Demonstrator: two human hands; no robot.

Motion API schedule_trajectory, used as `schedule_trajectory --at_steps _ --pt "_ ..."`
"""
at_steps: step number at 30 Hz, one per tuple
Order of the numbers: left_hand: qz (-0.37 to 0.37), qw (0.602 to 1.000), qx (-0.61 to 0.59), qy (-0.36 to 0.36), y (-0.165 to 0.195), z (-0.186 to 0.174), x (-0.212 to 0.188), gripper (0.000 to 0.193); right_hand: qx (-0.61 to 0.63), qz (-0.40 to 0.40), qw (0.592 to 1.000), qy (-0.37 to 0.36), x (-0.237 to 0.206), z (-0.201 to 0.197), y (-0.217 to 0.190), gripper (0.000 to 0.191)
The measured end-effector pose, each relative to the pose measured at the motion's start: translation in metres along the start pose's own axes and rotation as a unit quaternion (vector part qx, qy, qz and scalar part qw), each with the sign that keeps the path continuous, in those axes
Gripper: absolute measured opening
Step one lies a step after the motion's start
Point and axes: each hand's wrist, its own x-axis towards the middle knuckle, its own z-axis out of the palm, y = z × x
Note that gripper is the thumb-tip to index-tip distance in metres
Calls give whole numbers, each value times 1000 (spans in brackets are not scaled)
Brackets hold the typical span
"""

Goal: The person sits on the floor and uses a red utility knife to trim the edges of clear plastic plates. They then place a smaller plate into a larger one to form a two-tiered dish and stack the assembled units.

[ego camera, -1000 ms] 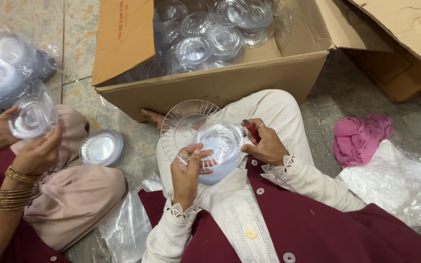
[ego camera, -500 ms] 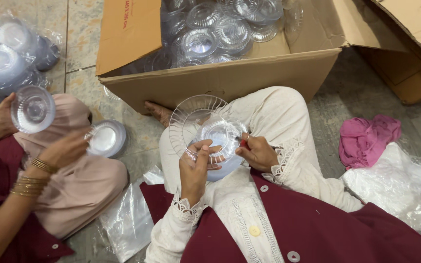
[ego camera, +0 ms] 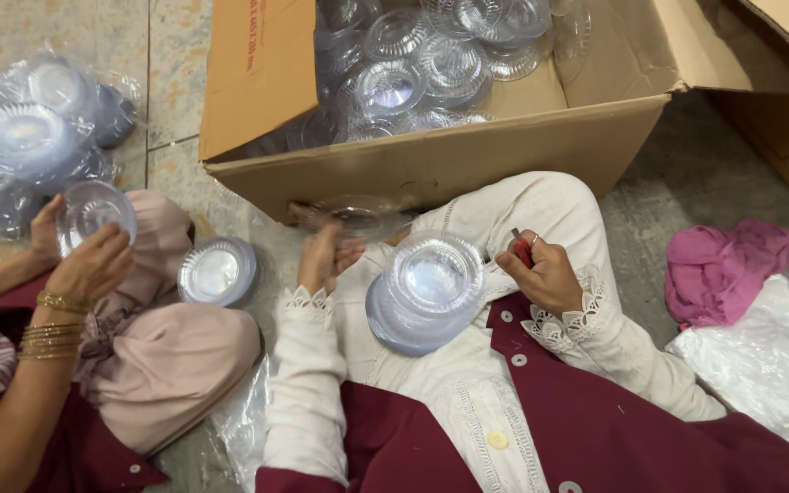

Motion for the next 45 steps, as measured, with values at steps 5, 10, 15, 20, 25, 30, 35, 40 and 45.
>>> schedule_trajectory --at_steps 5,10,15,20,25,30,35,40,45 --pt "-81 983 160 34 0 28 -7 83 8 15 1000 4 1 -7 -1 39" --pt "158 803 573 49 -41 42 -20 74 84 60 995 14 7 -6 -2 34" --pt "168 845 508 -11 -80 28 1 35 65 48 997 -21 17 8 -8 36" --pt "300 800 513 88 -85 2 -4 18 48 76 996 -24 19 4 -12 36" --pt "298 803 489 165 -90 -1 -19 20 56 89 993 -61 27 10 -15 38" --pt "312 803 500 86 -92 8 -26 17 8 124 988 -96 35 15 -19 37" --pt "373 780 483 136 -74 27 -43 13 13 109 992 -68 35 12 -22 33" --pt "318 824 447 141 -47 33 -66 19 -1 31 999 9 40 8 -24 33" --pt "265 858 427 107 -40 27 -73 26 69 86 977 -184 44 17 -24 30"
